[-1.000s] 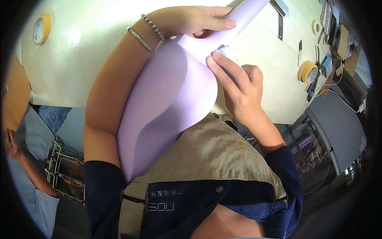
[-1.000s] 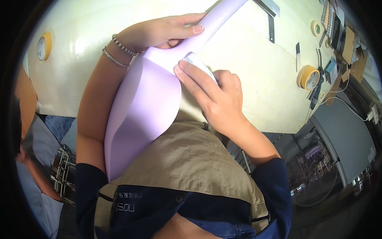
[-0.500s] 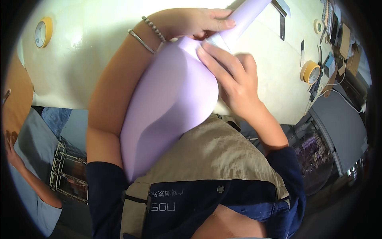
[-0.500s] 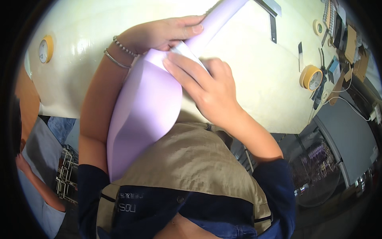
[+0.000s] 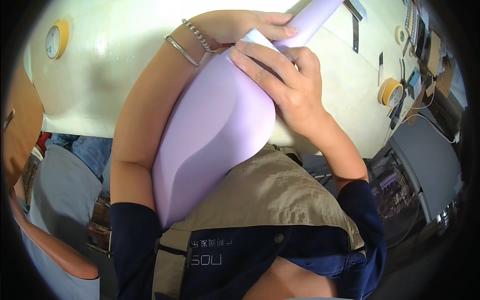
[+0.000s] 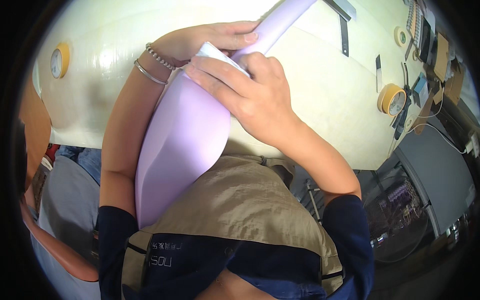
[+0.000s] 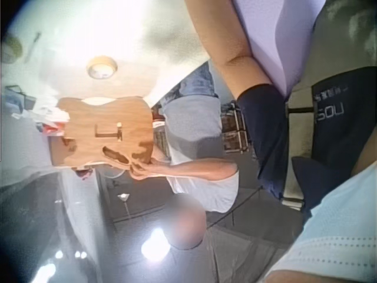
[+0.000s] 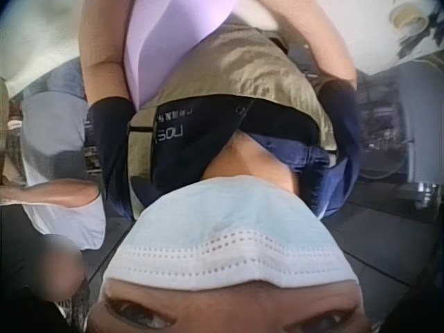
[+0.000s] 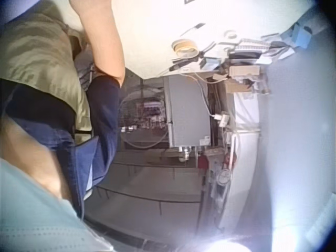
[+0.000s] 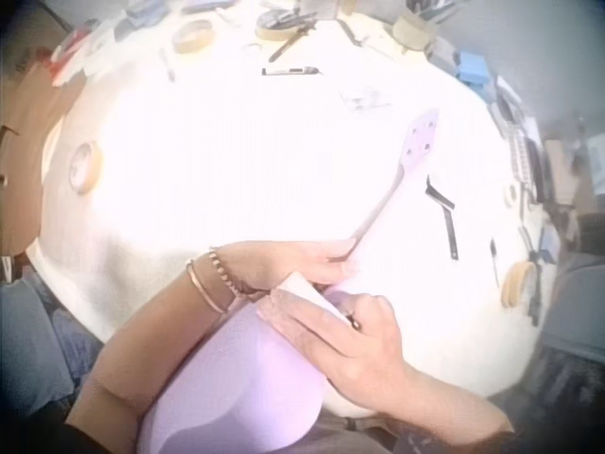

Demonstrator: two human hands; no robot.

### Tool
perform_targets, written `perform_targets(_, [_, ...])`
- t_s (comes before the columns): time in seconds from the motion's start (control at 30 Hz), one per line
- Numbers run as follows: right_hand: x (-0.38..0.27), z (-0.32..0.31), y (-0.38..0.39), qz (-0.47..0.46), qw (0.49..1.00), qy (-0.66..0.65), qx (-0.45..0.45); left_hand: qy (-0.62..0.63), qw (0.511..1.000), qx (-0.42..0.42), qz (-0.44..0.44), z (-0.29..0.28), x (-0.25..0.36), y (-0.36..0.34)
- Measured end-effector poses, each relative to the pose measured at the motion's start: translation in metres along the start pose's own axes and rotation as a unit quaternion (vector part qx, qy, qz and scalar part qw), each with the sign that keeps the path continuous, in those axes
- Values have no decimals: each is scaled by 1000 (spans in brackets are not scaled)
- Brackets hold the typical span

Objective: The person sands the surface of a light purple guitar body using a sanding block. They work around the soundhole and along the edges, then flip the guitar to sand the back and neck area. The person holds the guitar with one hand while sanding with the other.

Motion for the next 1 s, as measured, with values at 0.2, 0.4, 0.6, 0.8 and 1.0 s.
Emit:
perform_targets(0.2, [3,-2,15,0,1000,8,-24,5,999,-4,-42,-6,-3,3])
perform_targets(0.4, [2,0,14,15,1000,-3,-22,56,998,-41,-10,-5,-4,3])
perform_targets(0.6, [-2,-1,-14,11,1000,-8,-5,55,998,-19,-20,4,-3,1])
perform_targets(0.8, [19,-54,48,140,990,-24,21,-64,995,-75,-14,-14,0,12])
perform_targets(1.0, [52,-76,85,292,912,-114,264,-173,976,-131,-11,2,26,31])
Point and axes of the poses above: each hand's wrist, its own y-axis away from the middle knuckle, its own z-axis out of the palm, x = y × z, the point moved 8 cm from there along -y, towards the middle knuckle, and after that the axes turned 5 degrees about -y, right-handed, at the moved point
